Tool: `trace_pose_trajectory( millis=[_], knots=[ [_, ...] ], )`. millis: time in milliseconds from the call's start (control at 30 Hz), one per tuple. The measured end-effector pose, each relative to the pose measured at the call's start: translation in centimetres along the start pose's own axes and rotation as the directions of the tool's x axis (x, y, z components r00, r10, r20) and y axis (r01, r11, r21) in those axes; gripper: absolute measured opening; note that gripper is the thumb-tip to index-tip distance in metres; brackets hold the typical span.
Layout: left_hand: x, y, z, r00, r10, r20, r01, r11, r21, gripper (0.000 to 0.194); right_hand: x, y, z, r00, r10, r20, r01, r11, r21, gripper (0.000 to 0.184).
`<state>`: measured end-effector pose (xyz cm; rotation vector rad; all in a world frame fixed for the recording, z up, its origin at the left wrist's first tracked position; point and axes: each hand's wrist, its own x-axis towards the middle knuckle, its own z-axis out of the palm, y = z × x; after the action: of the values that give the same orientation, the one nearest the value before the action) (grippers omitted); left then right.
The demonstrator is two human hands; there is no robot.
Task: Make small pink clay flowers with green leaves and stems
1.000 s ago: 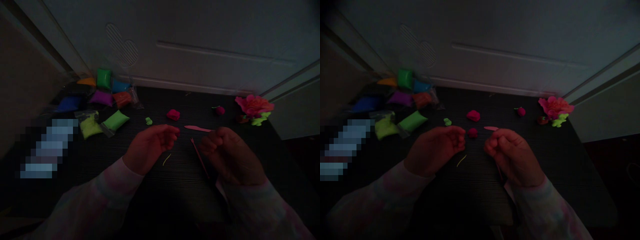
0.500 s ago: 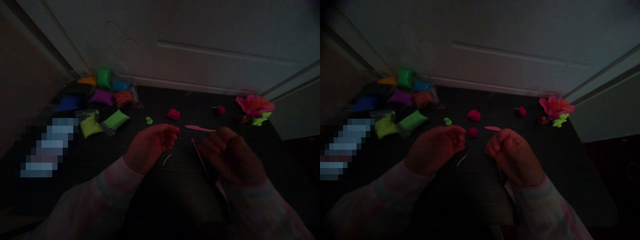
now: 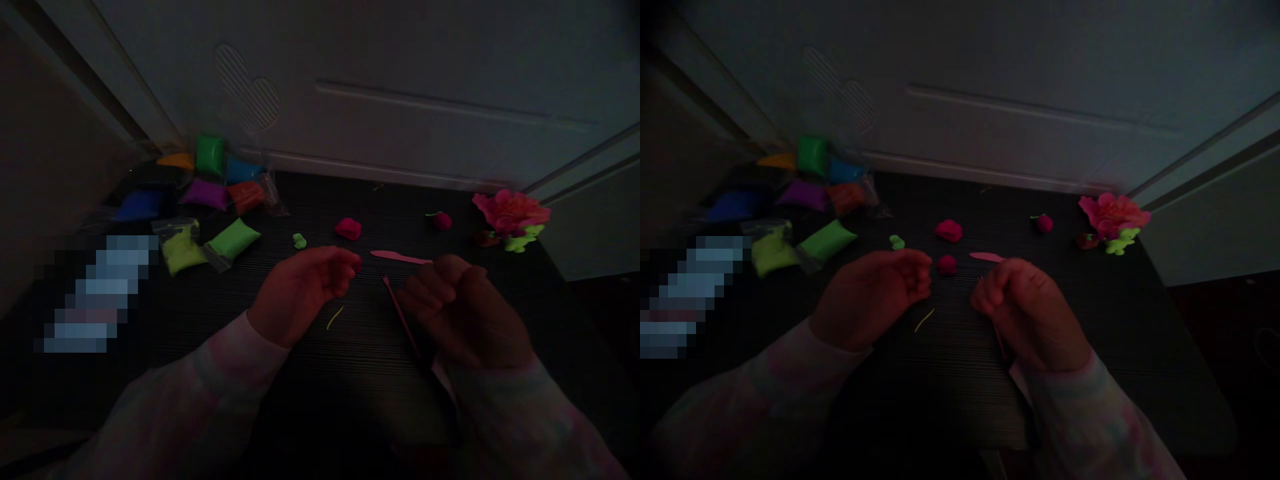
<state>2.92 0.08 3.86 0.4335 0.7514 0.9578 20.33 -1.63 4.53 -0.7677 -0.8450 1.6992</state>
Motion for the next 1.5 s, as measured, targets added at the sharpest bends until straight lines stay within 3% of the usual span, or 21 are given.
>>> trace_pose_trajectory(
  millis=[233,833,967,1100,1233,1333,1400,1500],
  knots=[
    [0.2,-0.1,-0.2,0.974,0.223,0.032,-0.225,0.957,0.183,0.019,0.0,0.0,-0.2,1.000,-0.004,-0.007,0.004,0.999,-0.040,0.009],
    [0.4,-0.2,-0.4,0.971,0.238,0.028,-0.239,0.946,0.218,0.019,0.1,-0.1,0.1,1.000,0.003,-0.020,-0.003,1.000,-0.023,0.013],
    [0.4,-0.4,-0.4,0.953,0.302,0.020,-0.289,0.888,0.357,0.013,0.1,0.0,-0.1,0.999,0.009,-0.031,-0.008,1.000,0.013,0.011],
    [0.3,-0.8,-0.3,0.900,0.435,0.020,-0.347,0.690,0.635,0.009,0.2,0.1,-0.4,0.995,0.055,-0.081,-0.050,0.997,0.054,0.010],
    [0.6,-1.4,-0.6,0.787,0.570,0.235,-0.429,0.233,0.873,0.016,0.4,0.2,-0.4,0.990,0.086,-0.111,-0.077,0.994,0.080,0.011],
    [1.2,-2.0,-1.1,0.727,0.554,0.405,-0.448,-0.065,0.892,0.032,0.5,0.2,-0.3,0.992,0.073,-0.099,-0.066,0.995,0.069,0.011],
    [1.7,-2.2,-1.4,0.716,0.522,0.464,-0.450,-0.162,0.878,0.042,0.4,0.2,-0.3,0.995,0.058,-0.082,-0.054,0.997,0.053,0.012],
    [2.2,-2.4,-1.7,0.731,0.479,0.486,-0.445,-0.205,0.872,0.051,0.4,0.3,-0.4,0.998,0.032,-0.060,-0.031,0.999,0.018,0.016]
  ],
)
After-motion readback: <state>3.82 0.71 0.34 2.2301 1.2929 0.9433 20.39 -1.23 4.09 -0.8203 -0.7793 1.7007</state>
